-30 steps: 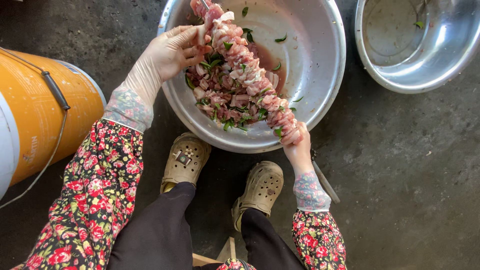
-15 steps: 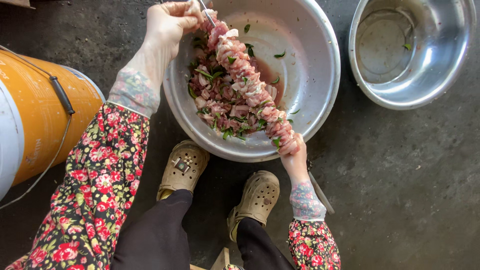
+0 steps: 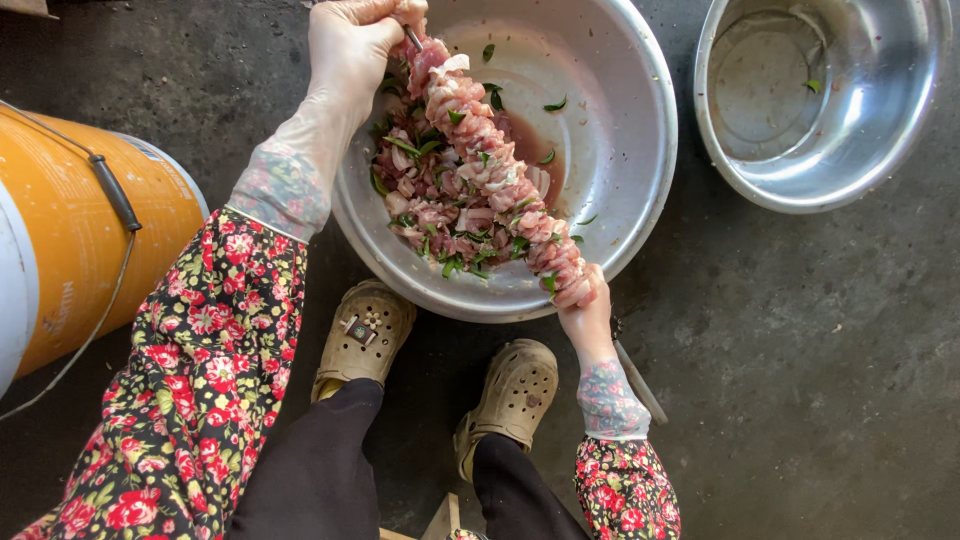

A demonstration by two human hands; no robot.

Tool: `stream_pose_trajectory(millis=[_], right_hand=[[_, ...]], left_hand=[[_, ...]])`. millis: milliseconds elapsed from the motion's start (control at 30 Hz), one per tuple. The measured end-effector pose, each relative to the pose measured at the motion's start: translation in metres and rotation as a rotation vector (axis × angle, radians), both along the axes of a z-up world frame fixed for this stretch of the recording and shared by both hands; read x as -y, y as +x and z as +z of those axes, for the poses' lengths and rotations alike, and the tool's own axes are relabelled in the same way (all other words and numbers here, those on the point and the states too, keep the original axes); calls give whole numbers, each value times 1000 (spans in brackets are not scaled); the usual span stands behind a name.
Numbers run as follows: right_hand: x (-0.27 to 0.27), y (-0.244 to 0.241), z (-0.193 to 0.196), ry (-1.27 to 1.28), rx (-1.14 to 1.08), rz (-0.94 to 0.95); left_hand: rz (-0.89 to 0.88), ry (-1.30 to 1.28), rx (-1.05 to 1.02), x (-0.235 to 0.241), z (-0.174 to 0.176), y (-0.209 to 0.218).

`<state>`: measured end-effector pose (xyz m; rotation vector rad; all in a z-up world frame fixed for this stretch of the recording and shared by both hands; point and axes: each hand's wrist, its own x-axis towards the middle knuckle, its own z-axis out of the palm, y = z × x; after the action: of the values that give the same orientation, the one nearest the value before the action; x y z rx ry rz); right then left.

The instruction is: The person threads pieces of raw meat and green herbs onto a metal skewer from a large metal bowl. The person wears disposable gloves and uses both hands to arrange the meat along the skewer.

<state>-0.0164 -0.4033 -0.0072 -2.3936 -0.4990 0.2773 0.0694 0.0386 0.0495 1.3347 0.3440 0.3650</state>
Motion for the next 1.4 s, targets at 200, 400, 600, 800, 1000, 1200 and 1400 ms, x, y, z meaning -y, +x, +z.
stream_pose_trajectory(millis=[200,400,600,800,1000,1200,1400], right_hand=[[2,-1,-5,-111,-67,-49],[2,-2,-2,-11,-24,25],[6,-7,-9,75,6,-39],[4,-3,-12,61,-67,-93],[3,-4,-5,83,88,18],[2,-6,-5,109,-200,-159],[-3,-2,-4,254,-266,-210]], left_hand=[[80,22,-137,18,7,2],[-55,-401,-135,41,5,-21],[-72,-818,51,39,-24,-12],[-123,-720,70,67,-62,7],[23,345,-495,79,-42,-71],[-954,1739,-159,159,-69,-110],[-759,1003,-563,99,-82,-88]])
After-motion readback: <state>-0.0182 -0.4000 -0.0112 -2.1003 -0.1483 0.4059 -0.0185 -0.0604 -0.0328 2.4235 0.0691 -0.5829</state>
